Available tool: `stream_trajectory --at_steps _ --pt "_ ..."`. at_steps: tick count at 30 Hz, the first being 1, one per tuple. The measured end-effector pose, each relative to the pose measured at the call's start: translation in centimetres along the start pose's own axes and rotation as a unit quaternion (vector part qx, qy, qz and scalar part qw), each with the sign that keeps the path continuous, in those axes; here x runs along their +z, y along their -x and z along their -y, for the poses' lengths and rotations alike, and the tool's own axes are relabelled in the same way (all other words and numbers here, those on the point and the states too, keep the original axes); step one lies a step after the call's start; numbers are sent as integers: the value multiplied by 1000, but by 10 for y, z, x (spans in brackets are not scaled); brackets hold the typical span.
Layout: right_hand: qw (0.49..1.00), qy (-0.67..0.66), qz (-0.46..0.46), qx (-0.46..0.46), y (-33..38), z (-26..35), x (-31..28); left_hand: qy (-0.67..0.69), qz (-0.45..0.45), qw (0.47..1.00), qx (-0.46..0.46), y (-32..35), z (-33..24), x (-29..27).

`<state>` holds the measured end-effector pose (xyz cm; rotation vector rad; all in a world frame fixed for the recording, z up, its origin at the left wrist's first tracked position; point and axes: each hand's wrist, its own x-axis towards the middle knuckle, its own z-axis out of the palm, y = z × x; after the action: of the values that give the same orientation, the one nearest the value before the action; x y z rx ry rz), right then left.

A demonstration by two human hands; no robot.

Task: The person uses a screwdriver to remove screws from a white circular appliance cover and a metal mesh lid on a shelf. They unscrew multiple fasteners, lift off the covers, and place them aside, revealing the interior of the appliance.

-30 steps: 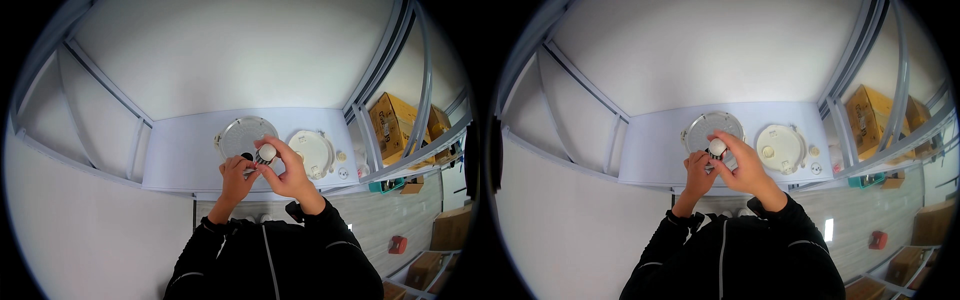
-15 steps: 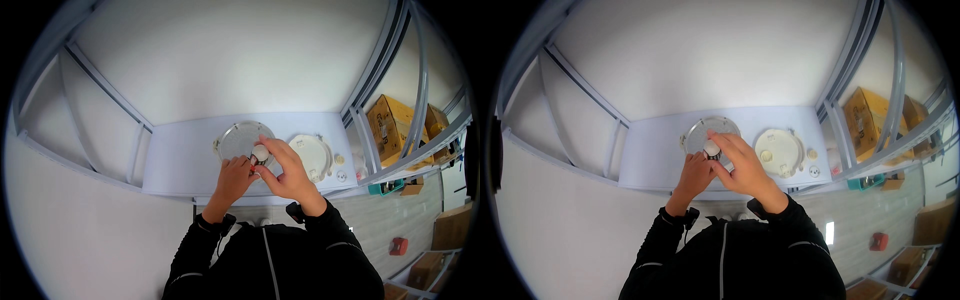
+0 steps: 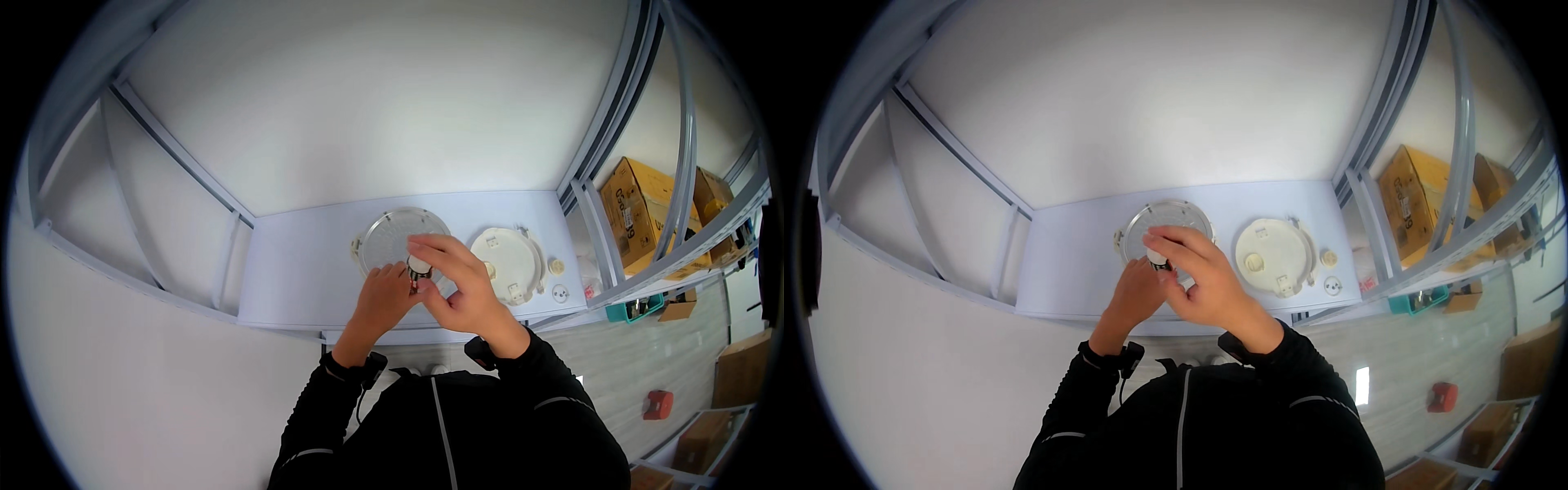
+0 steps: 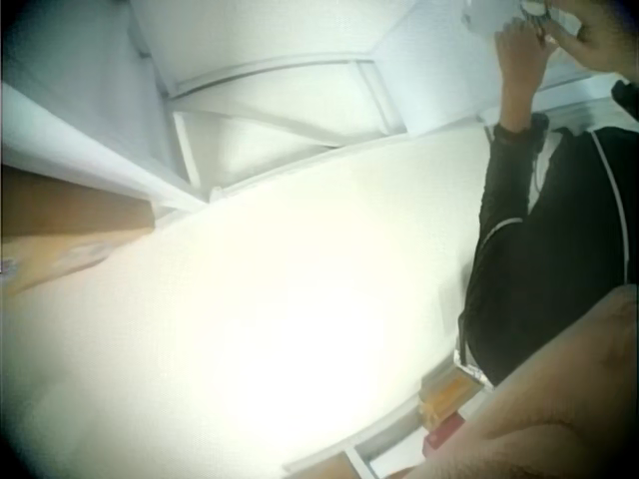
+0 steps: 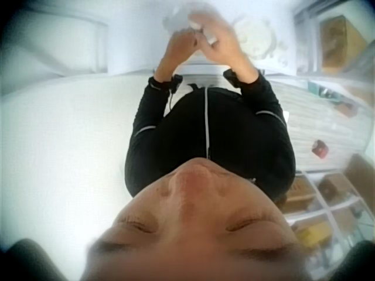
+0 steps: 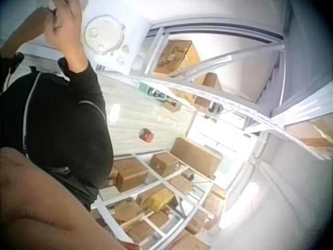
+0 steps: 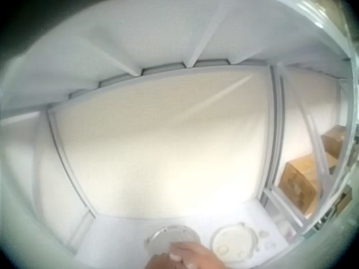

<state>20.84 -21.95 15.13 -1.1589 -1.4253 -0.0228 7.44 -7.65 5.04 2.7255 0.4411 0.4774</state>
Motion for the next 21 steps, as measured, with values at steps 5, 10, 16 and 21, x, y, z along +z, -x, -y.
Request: stream_trajectory --at_steps 5,10,16,21 --pt "999 47 -16 6 5 -3 6 59 -13 998 -5 1 4 4" --pt "999 -12 -40 2 0 -2 9 -6 30 999 -40 -4 -2 1" --pt "999 40 -10 25 6 -11 10 48 31 998 -29 -3 -10 -10" --pt "998 -31 -23 40 2 -2 10 -8 13 1000 -27 0 -5 -3"
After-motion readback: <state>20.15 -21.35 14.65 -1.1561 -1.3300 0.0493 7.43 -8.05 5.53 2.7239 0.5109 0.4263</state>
